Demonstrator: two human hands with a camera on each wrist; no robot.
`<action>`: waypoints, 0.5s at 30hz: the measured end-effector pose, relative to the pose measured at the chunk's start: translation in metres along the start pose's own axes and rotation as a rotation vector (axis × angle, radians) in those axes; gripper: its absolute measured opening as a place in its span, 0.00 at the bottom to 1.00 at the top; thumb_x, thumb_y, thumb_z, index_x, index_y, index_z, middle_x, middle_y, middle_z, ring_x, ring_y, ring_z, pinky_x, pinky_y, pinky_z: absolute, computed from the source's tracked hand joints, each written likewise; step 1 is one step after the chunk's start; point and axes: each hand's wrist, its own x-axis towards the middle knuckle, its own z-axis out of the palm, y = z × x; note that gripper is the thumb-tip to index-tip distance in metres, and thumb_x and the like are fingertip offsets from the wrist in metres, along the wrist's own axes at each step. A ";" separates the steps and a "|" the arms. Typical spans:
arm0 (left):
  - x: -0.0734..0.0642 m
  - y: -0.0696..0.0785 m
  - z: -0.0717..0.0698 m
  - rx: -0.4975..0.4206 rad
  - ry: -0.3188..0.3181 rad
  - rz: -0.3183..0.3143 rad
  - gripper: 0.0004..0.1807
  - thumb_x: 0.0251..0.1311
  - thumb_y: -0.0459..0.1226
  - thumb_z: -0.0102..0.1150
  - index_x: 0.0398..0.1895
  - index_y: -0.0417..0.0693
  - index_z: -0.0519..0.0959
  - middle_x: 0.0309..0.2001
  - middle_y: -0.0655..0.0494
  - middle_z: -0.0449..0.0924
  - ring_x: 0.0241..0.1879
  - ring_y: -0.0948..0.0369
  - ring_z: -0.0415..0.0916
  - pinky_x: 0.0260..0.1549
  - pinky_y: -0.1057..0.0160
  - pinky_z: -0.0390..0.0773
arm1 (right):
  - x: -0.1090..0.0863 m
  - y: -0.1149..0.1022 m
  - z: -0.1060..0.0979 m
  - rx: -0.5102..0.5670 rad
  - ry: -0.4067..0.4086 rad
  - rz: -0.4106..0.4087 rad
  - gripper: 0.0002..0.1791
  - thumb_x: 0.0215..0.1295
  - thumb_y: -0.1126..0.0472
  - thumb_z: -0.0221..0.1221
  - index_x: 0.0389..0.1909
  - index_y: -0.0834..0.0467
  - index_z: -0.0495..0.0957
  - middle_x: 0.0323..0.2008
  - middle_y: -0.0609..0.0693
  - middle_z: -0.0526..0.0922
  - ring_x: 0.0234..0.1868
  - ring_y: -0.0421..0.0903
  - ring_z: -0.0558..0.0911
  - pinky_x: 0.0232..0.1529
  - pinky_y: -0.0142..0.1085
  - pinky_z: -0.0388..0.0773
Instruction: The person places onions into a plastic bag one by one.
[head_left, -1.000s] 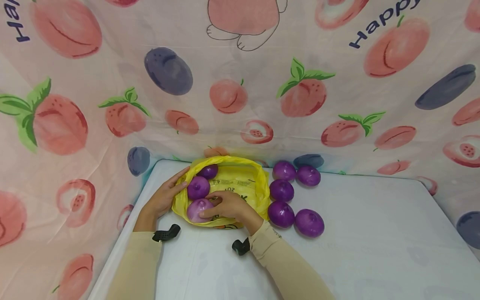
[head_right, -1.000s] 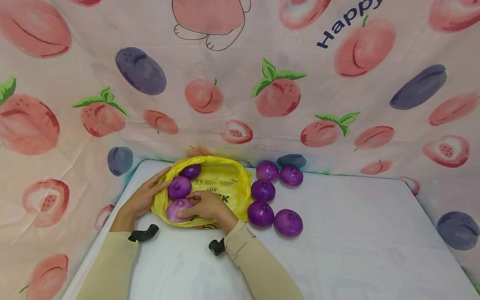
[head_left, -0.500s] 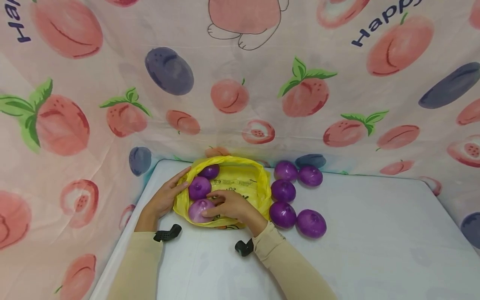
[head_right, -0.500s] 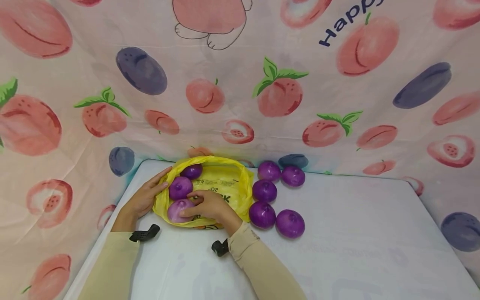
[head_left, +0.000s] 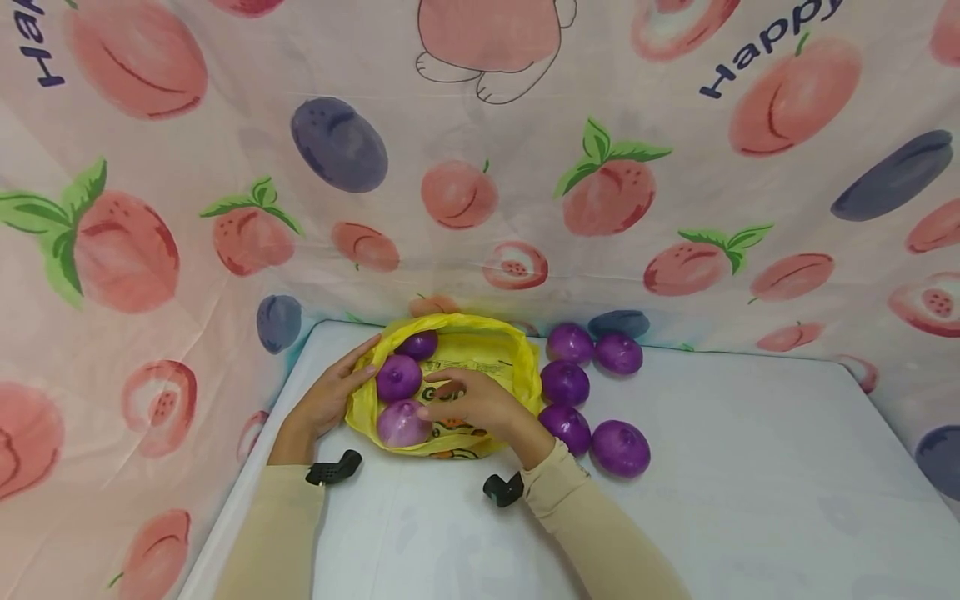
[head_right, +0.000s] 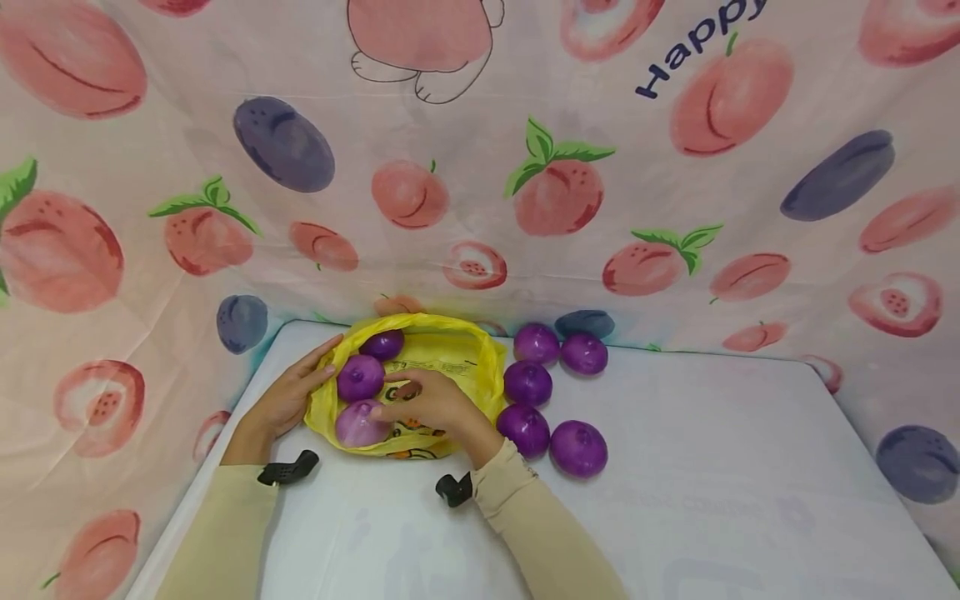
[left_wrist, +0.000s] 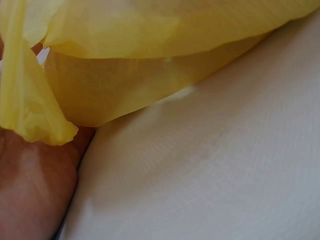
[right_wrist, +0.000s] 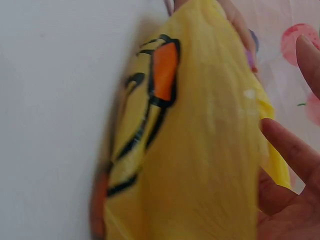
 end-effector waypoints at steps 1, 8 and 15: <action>0.000 0.000 0.000 -0.001 -0.001 0.000 0.34 0.75 0.45 0.54 0.81 0.66 0.57 0.83 0.53 0.47 0.74 0.58 0.59 0.58 0.72 0.76 | -0.002 0.000 -0.003 0.000 0.003 -0.004 0.37 0.56 0.39 0.73 0.67 0.43 0.76 0.61 0.54 0.81 0.58 0.50 0.79 0.57 0.45 0.81; -0.001 0.000 0.000 0.004 -0.008 0.003 0.34 0.76 0.45 0.54 0.81 0.66 0.56 0.83 0.53 0.46 0.73 0.60 0.60 0.58 0.72 0.77 | -0.019 -0.003 -0.023 0.049 0.049 -0.010 0.32 0.57 0.39 0.72 0.64 0.37 0.78 0.62 0.55 0.80 0.59 0.50 0.79 0.60 0.47 0.80; -0.002 0.001 0.001 -0.006 -0.018 0.013 0.33 0.77 0.43 0.52 0.82 0.65 0.55 0.83 0.52 0.46 0.69 0.65 0.64 0.58 0.70 0.78 | -0.038 -0.004 -0.042 -0.029 0.094 -0.011 0.33 0.59 0.40 0.71 0.66 0.40 0.77 0.62 0.54 0.81 0.56 0.51 0.83 0.61 0.49 0.79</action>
